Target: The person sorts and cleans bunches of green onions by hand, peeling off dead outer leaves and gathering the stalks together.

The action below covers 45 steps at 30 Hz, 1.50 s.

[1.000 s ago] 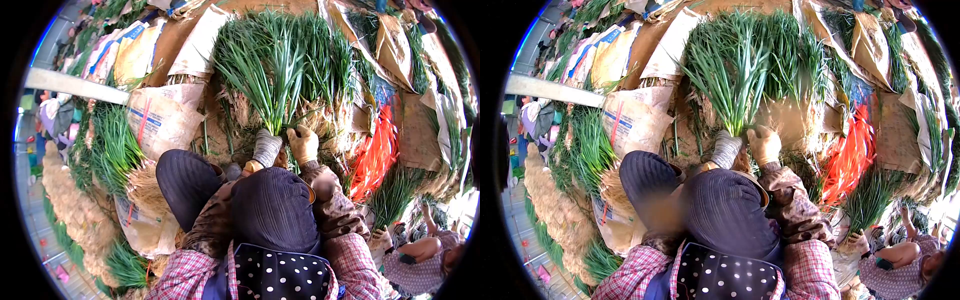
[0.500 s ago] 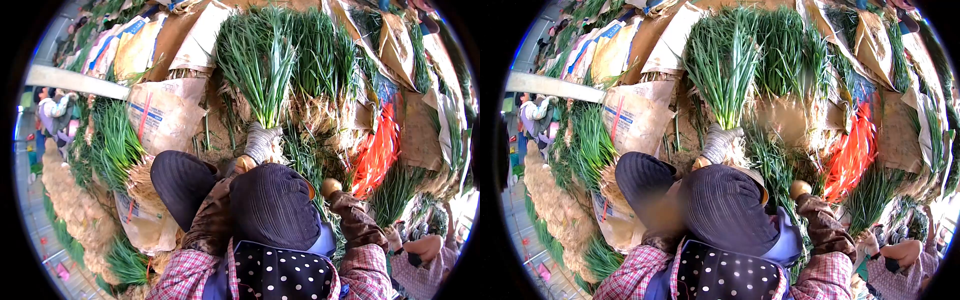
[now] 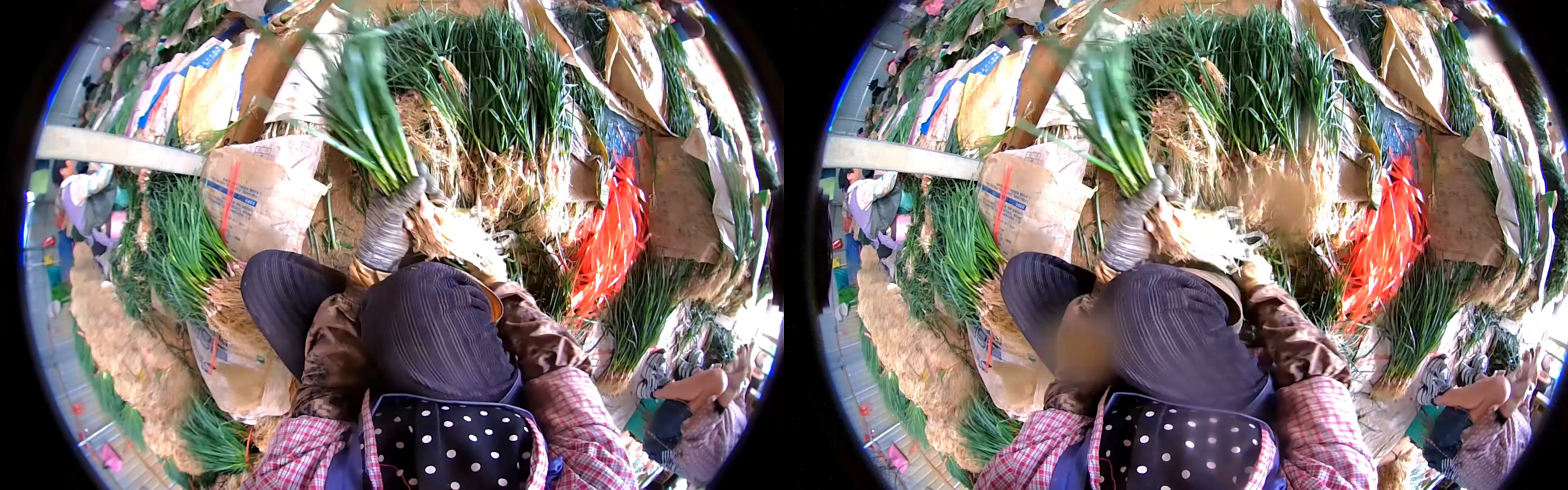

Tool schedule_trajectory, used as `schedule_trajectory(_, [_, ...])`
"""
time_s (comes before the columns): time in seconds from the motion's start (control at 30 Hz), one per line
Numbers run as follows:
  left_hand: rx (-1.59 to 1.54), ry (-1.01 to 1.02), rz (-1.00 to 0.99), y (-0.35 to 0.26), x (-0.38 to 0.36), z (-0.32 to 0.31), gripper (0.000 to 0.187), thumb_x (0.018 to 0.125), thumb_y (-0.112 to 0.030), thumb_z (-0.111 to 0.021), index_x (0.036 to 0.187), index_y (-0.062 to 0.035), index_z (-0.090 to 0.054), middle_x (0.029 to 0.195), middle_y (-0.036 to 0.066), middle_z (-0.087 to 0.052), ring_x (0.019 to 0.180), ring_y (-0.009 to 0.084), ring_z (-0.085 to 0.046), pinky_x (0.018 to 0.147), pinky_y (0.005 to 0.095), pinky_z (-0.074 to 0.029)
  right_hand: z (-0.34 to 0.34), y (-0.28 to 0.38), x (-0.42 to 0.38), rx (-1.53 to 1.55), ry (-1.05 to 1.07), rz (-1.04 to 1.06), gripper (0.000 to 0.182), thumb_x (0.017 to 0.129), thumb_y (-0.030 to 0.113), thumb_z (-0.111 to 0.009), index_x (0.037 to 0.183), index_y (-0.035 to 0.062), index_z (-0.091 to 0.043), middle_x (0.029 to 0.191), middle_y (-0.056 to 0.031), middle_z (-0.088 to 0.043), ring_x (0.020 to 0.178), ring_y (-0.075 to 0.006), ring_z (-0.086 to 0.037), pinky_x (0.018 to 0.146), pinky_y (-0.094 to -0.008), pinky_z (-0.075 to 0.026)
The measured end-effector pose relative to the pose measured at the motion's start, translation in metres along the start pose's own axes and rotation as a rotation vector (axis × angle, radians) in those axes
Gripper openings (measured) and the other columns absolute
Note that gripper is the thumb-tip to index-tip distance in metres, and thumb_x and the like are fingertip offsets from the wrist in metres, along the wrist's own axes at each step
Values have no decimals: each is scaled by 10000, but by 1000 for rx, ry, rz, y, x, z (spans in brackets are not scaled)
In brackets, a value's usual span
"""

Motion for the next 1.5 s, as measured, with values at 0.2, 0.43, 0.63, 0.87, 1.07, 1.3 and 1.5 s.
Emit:
schedule_trajectory(0.2, [44,-87,-28,-12,1,20,283,827,-114,-679,1089,-50,-592,874,53,-629,789,185,-617,669,315,-534,-128,-168,-158,-354,193,190,125,759,219,-571,810,116,-621,666,-92,-607,615,-251,-616,537,-387,-493])
schedule_trajectory(0.43, [82,-120,19,19,6,47,327,801,-127,-704,1091,-24,-592,925,63,-649,741,139,-615,678,251,-499,-107,-228,-290,-209,445,-194,167,823,211,-512,829,125,-655,676,-72,-600,602,-229,-597,534,-383,-485])
schedule_trajectory(0.63, [124,-162,8,19,4,48,291,790,-81,-704,1058,-24,-605,901,74,-660,741,148,-627,660,273,-511,-74,-229,-283,-125,351,-328,173,831,213,-507,840,113,-648,690,-89,-611,610,-241,-606,537,-385,-489])
schedule_trajectory(0.87, [159,-200,55,39,8,65,288,786,-108,-712,1036,-5,-612,804,92,-667,541,158,-610,432,293,-506,-43,-220,-267,-147,298,-321,181,841,215,-501,853,99,-641,707,-109,-623,620,-254,-616,540,-387,-494])
schedule_trajectory(1.07, [-136,-236,133,64,6,48,302,759,63,-665,1038,-2,-571,901,125,-655,755,263,-663,636,395,-581,1,-179,-203,-377,311,-198,190,849,217,-496,864,87,-634,722,-127,-633,628,-265,-624,543,-389,-498])
schedule_trajectory(1.3, [-47,-451,350,119,-9,68,133,752,1,-711,838,19,-611,697,131,-640,505,205,-592,457,328,-507,203,86,-13,-130,-402,172,250,850,266,-609,1054,127,-569,731,-146,-642,588,-279,-621,528,-395,-487])
schedule_trajectory(1.5, [145,-443,464,145,-5,84,236,769,-135,-740,967,-47,-646,646,30,-599,450,118,-527,386,261,-427,206,117,76,-378,-346,-49,185,935,232,-458,910,120,-603,706,-84,-637,571,-198,-616,512,-338,-508])
Point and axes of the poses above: each hand's wrist, its own x-axis towards the middle knuckle, its own z-axis out of the back of the hand, y = z × x, the point moved 10 cm from there along x, towards the middle knuckle
